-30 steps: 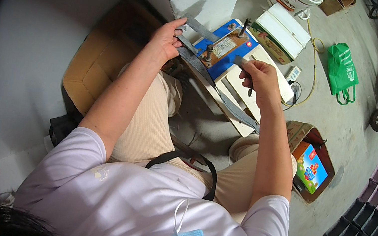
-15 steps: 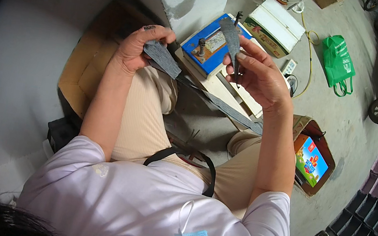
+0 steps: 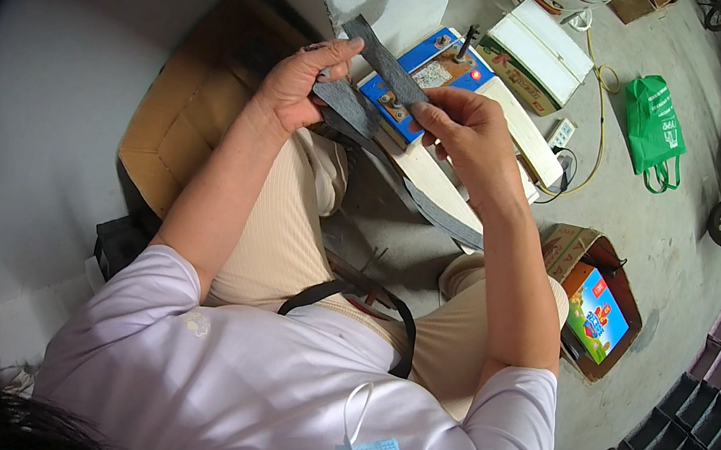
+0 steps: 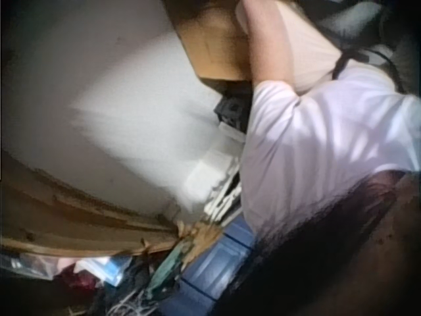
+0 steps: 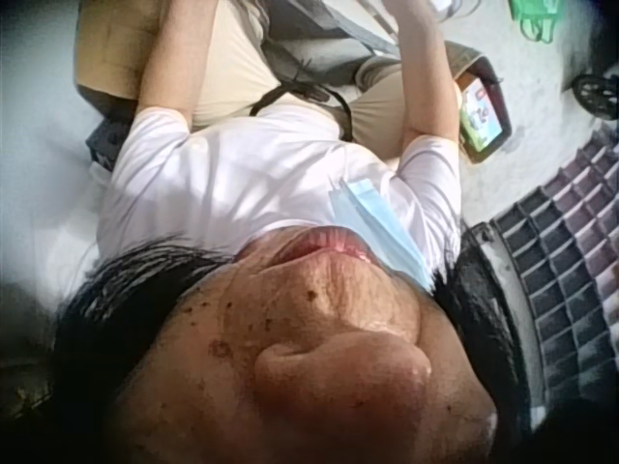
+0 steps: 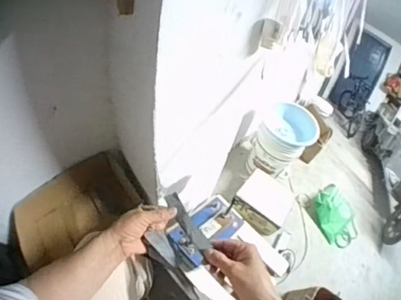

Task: The person is measuring grey fabric strips with a caliper and attaching them to a black wire frame.

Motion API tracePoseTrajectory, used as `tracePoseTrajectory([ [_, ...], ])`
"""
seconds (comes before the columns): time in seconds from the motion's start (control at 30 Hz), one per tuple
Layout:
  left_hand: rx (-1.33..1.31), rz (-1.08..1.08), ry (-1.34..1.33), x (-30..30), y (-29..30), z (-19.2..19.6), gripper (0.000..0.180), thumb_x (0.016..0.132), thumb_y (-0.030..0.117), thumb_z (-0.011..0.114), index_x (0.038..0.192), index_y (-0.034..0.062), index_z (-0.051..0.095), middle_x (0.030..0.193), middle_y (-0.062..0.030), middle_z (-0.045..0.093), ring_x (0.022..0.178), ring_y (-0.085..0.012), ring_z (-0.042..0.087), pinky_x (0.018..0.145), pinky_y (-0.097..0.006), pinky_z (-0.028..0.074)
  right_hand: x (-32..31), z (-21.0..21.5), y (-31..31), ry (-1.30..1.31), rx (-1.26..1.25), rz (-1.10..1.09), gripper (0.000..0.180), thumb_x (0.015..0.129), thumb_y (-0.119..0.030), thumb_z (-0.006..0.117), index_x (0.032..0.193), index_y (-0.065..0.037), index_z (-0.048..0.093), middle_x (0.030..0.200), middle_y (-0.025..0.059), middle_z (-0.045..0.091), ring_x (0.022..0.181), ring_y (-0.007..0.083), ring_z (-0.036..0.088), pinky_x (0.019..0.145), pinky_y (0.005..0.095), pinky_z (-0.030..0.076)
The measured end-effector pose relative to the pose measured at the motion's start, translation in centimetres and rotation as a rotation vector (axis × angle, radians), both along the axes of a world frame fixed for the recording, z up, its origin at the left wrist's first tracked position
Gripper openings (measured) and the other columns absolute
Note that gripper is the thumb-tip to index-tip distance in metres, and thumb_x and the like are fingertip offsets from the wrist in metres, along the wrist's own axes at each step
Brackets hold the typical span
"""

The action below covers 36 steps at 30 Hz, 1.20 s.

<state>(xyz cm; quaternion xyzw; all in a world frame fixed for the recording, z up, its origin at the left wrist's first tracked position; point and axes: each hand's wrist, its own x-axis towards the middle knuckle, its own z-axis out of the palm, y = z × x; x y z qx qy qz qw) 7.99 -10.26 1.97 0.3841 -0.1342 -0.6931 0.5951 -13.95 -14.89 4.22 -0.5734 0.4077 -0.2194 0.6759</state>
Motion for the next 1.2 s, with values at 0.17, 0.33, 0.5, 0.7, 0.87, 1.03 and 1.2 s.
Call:
tracePoseTrajectory([
  [0.17,0.031,0.138,-0.01,0.2,-0.9,-1.1,0.02,0.081,0.014,0.073,0.07,0.015,0.057,0.055,0.0081,0.039,0.049,-0.0047,0.037,0.049,-0.023,0.036,0.0,-0.3,-0.8,-0.037,-0.048,-0.115,0.017,0.087,-0.015,0.066,0.092,0.001,0.066,0.074,0.0039,0.064,0.059,0.0054,0.052,0.053,0.0193,0.042],
  [0.33,0.065,0.169,-0.012,0.9,-2.0,-2.3,0.015,0.076,0.014,0.076,0.079,0.0095,0.062,0.068,0.0029,0.047,0.06,-0.0089,0.047,0.056,-0.028,0.049,0.2,-0.9,-1.3,-0.078,-0.033,-0.195,0.018,0.087,-0.016,0.066,0.092,0.001,0.065,0.075,0.0047,0.064,0.061,0.0062,0.055,0.056,0.02,0.045],
  [0.5,0.124,0.241,-0.042,1.0,-2.8,-3.1,0.019,0.073,0.015,0.078,0.08,0.0092,0.061,0.074,0.0005,0.048,0.063,-0.0115,0.049,0.058,-0.031,0.05,0.5,-0.9,-1.8,-0.024,-0.024,-0.224,0.017,0.086,-0.016,0.067,0.091,0.0,0.066,0.074,0.0049,0.065,0.061,0.0068,0.057,0.055,0.0201,0.045],
  [0.7,0.293,0.337,-0.05,1.1,-3.9,-4.0,0.031,0.071,0.017,0.08,0.088,0.0085,0.055,0.081,-0.0029,0.047,0.07,-0.0169,0.051,0.062,-0.035,0.051,0.8,-1.0,-2.5,0.054,-0.037,-0.246,0.016,0.083,-0.017,0.071,0.082,-0.002,0.066,0.07,0.0038,0.065,0.057,0.0066,0.056,0.053,0.0197,0.042],
  [0.87,0.347,0.361,-0.018,0.7,-4.1,-3.6,0.037,0.073,0.018,0.078,0.097,0.0057,0.053,0.093,-0.0072,0.045,0.078,-0.0212,0.05,0.065,-0.039,0.051,1.1,-1.0,-2.5,0.052,-0.044,-0.254,0.017,0.083,-0.018,0.071,0.078,-0.003,0.065,0.068,0.0033,0.064,0.056,0.0063,0.056,0.052,0.0194,0.042],
  [1.03,0.357,0.348,0.006,1.7,-4.9,-5.3,0.034,0.073,0.019,0.079,0.093,0.0088,0.053,0.09,-0.0056,0.042,0.074,-0.0229,0.047,0.065,-0.047,0.052,1.9,-0.9,-2.5,0.027,-0.049,-0.249,0.018,0.084,-0.018,0.071,0.078,-0.002,0.065,0.068,0.0037,0.065,0.056,0.0066,0.057,0.052,0.0192,0.043],
  [1.2,0.386,0.377,-0.016,1.3,-5.1,-5.1,0.033,0.074,0.021,0.078,0.092,0.0107,0.054,0.09,-0.005,0.042,0.077,-0.023,0.044,0.066,-0.047,0.051,2.2,-1.0,-2.5,0.046,-0.054,-0.253,0.017,0.084,-0.017,0.069,0.078,-0.002,0.065,0.069,0.0046,0.065,0.057,0.0069,0.058,0.052,0.0194,0.044],
])
